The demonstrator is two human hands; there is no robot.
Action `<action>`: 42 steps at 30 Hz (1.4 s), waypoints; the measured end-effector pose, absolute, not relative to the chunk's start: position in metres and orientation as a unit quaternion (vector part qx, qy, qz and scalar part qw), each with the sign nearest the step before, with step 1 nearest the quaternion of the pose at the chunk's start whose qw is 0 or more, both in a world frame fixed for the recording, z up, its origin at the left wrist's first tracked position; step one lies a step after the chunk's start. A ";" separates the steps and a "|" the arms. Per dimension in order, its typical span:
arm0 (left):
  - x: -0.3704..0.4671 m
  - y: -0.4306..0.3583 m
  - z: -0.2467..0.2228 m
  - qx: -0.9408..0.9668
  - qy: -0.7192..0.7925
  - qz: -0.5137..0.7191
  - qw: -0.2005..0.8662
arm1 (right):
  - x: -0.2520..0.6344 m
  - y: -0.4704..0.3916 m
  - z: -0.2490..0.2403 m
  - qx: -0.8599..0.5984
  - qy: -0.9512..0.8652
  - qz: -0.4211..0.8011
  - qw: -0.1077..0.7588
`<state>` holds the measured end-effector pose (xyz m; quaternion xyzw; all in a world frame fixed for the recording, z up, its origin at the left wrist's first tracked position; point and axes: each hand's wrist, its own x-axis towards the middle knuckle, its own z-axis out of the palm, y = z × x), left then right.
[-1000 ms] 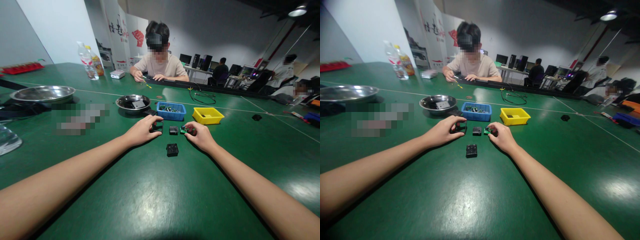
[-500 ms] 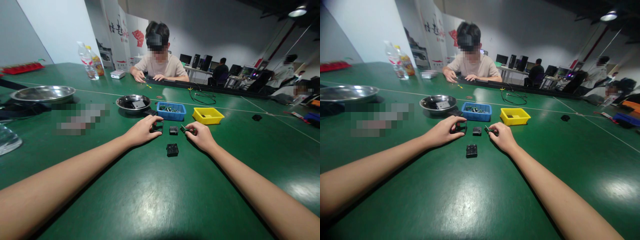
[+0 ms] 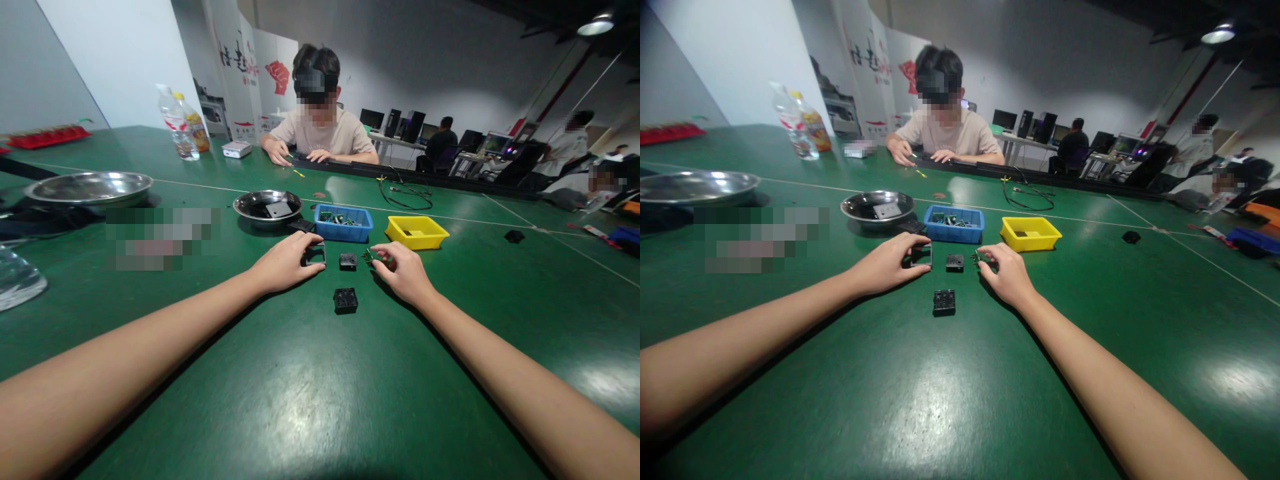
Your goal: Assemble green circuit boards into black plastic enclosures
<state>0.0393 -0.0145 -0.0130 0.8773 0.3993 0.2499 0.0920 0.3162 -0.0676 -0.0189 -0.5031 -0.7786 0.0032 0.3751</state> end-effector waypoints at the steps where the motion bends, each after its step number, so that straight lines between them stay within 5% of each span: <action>1: 0.040 -0.014 -0.013 0.877 0.401 0.248 0.092 | 0.316 -0.068 -0.019 -0.491 -0.791 -0.006 0.365; 37: 0.040 -0.015 -0.012 0.875 0.405 0.246 0.099 | 0.323 -0.066 -0.022 -0.462 -0.829 -0.025 0.315; 42: 0.040 -0.016 -0.011 0.876 0.406 0.242 0.096 | 0.320 -0.068 -0.019 -0.493 -0.789 -0.016 0.367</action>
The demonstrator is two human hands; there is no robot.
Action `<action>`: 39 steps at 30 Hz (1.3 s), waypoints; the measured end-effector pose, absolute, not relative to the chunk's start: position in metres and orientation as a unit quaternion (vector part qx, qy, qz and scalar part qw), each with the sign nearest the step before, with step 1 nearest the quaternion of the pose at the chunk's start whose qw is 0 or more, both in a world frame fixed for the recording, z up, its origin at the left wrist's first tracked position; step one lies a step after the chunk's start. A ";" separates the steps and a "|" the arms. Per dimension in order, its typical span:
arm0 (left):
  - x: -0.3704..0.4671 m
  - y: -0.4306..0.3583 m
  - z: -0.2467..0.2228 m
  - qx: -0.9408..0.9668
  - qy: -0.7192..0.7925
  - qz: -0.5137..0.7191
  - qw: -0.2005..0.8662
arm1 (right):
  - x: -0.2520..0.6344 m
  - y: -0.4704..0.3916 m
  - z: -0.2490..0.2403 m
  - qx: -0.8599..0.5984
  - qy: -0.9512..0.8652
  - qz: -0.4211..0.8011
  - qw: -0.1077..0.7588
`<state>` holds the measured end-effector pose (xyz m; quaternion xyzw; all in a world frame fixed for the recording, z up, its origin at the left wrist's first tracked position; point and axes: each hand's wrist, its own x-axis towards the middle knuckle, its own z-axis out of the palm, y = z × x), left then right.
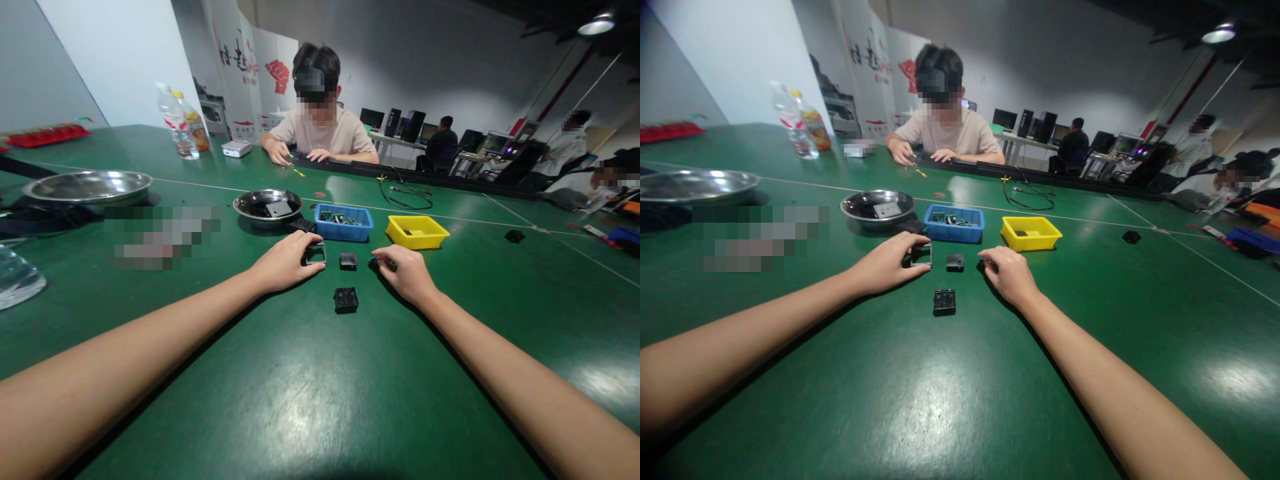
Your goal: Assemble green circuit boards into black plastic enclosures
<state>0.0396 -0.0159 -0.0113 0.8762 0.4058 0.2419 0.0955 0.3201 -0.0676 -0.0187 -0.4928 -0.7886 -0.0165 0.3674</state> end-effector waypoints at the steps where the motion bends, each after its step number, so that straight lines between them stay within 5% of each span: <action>1: 0.040 -0.016 -0.012 0.877 0.404 0.243 0.091 | 0.319 -0.069 -0.018 -0.507 -0.766 0.002 0.395; 6: 0.039 -0.014 -0.014 0.882 0.400 0.240 0.060 | 0.310 -0.076 -0.015 -0.531 -0.604 0.247 0.540; 13: 0.046 -0.028 -0.005 0.892 0.348 0.289 0.011 | 0.297 -0.094 -0.008 -0.471 -0.523 0.407 0.582; 17: 0.060 -0.052 0.002 0.877 0.269 0.399 0.009 | 0.288 -0.108 0.000 -0.445 -0.545 0.417 0.576; 31: 0.070 -0.077 0.000 0.869 0.167 0.465 -0.032 | 0.268 -0.140 0.014 -0.413 -0.631 0.313 0.577; 39: 0.070 -0.078 0.001 0.856 0.142 0.496 0.035 | 0.268 -0.143 0.015 -0.407 -0.650 0.307 0.564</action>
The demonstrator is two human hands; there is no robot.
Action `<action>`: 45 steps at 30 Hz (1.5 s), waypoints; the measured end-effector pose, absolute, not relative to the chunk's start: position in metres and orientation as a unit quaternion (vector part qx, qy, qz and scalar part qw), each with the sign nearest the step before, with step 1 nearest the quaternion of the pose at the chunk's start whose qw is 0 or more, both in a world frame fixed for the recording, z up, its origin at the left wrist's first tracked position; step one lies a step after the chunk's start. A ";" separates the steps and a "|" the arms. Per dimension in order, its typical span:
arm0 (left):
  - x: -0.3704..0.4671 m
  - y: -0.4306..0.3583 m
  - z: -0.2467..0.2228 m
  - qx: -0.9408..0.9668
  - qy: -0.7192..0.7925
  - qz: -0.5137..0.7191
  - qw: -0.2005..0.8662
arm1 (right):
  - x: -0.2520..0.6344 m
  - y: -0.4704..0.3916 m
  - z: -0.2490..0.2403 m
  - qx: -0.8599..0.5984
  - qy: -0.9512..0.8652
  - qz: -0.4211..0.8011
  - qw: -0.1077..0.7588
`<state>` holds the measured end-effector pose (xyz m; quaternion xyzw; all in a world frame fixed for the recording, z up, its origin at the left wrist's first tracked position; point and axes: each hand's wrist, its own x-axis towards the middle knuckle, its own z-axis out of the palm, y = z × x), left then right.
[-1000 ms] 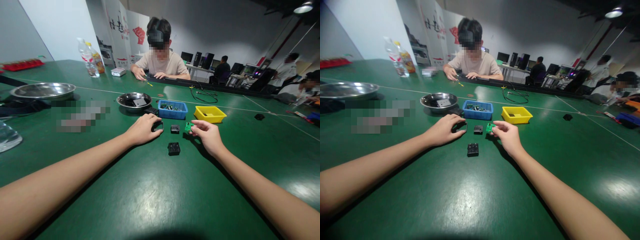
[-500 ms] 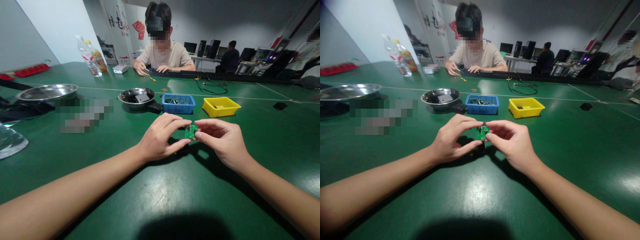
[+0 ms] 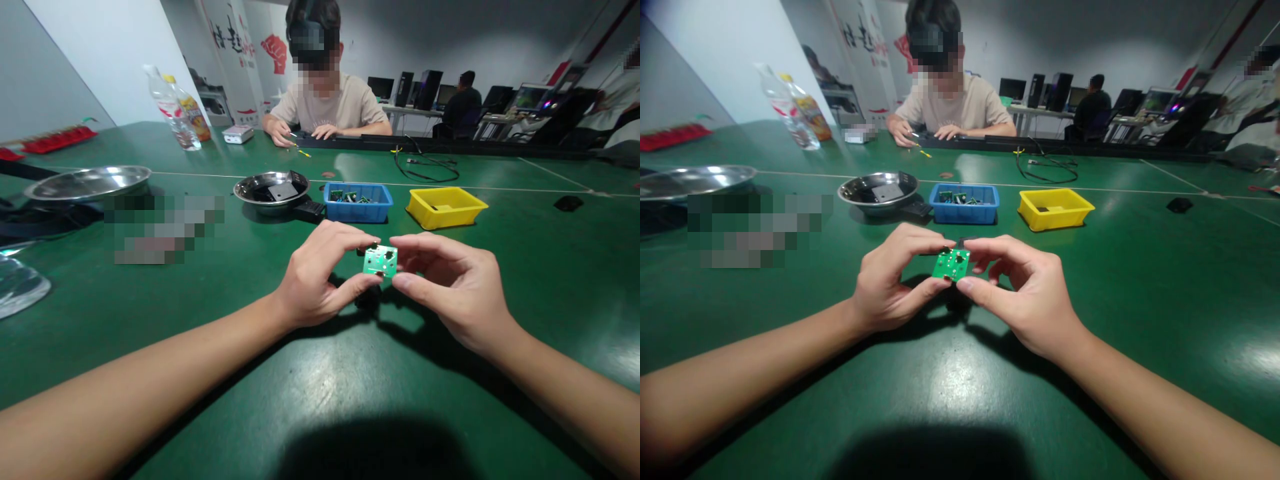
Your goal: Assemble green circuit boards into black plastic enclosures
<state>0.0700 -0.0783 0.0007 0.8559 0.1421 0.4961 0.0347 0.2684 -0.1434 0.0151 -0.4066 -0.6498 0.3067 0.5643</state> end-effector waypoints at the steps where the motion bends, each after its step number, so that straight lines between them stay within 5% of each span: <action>1: 0.070 -0.079 0.001 0.854 0.143 0.498 0.050 | 0.268 -0.144 0.015 -0.410 -0.654 0.298 0.561; 18: 0.073 -0.084 -0.004 0.873 0.155 0.455 0.082 | 0.265 -0.149 0.008 -0.379 -0.705 0.086 0.593; 45: 0.073 -0.083 -0.001 0.871 0.144 0.464 0.069 | 0.265 -0.151 0.011 -0.382 -0.716 0.047 0.583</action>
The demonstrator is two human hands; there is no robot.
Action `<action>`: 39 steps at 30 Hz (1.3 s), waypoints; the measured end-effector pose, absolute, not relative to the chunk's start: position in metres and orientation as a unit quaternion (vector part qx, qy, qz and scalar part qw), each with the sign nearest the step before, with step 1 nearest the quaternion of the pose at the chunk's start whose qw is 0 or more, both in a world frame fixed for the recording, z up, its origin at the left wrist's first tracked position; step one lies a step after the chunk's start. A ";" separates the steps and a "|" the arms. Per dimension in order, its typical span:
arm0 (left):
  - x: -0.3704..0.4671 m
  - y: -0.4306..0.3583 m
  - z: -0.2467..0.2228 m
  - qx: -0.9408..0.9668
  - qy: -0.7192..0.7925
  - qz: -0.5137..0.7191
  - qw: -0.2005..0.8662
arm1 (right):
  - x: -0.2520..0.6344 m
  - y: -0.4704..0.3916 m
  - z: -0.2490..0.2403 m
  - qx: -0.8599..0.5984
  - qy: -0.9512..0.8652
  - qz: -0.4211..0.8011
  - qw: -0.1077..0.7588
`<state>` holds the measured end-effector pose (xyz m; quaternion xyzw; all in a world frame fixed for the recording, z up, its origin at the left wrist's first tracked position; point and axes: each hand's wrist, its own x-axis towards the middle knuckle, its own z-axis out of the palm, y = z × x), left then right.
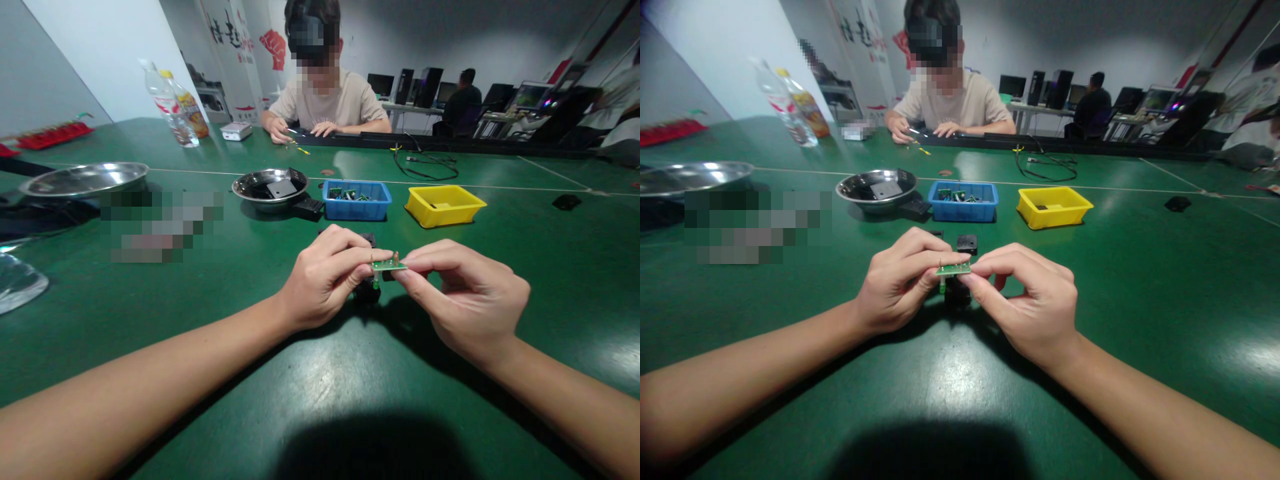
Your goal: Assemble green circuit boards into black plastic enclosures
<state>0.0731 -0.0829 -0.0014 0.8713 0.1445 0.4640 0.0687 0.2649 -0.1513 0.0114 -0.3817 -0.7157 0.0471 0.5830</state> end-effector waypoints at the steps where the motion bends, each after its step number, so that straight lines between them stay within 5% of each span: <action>1: 0.073 -0.083 -0.001 0.871 0.145 0.464 0.068 | 0.265 -0.151 0.011 -0.382 -0.716 0.047 0.583; 39: 0.072 -0.076 -0.003 0.854 0.150 0.492 0.081 | 0.270 -0.146 0.010 -0.416 -0.721 0.005 0.554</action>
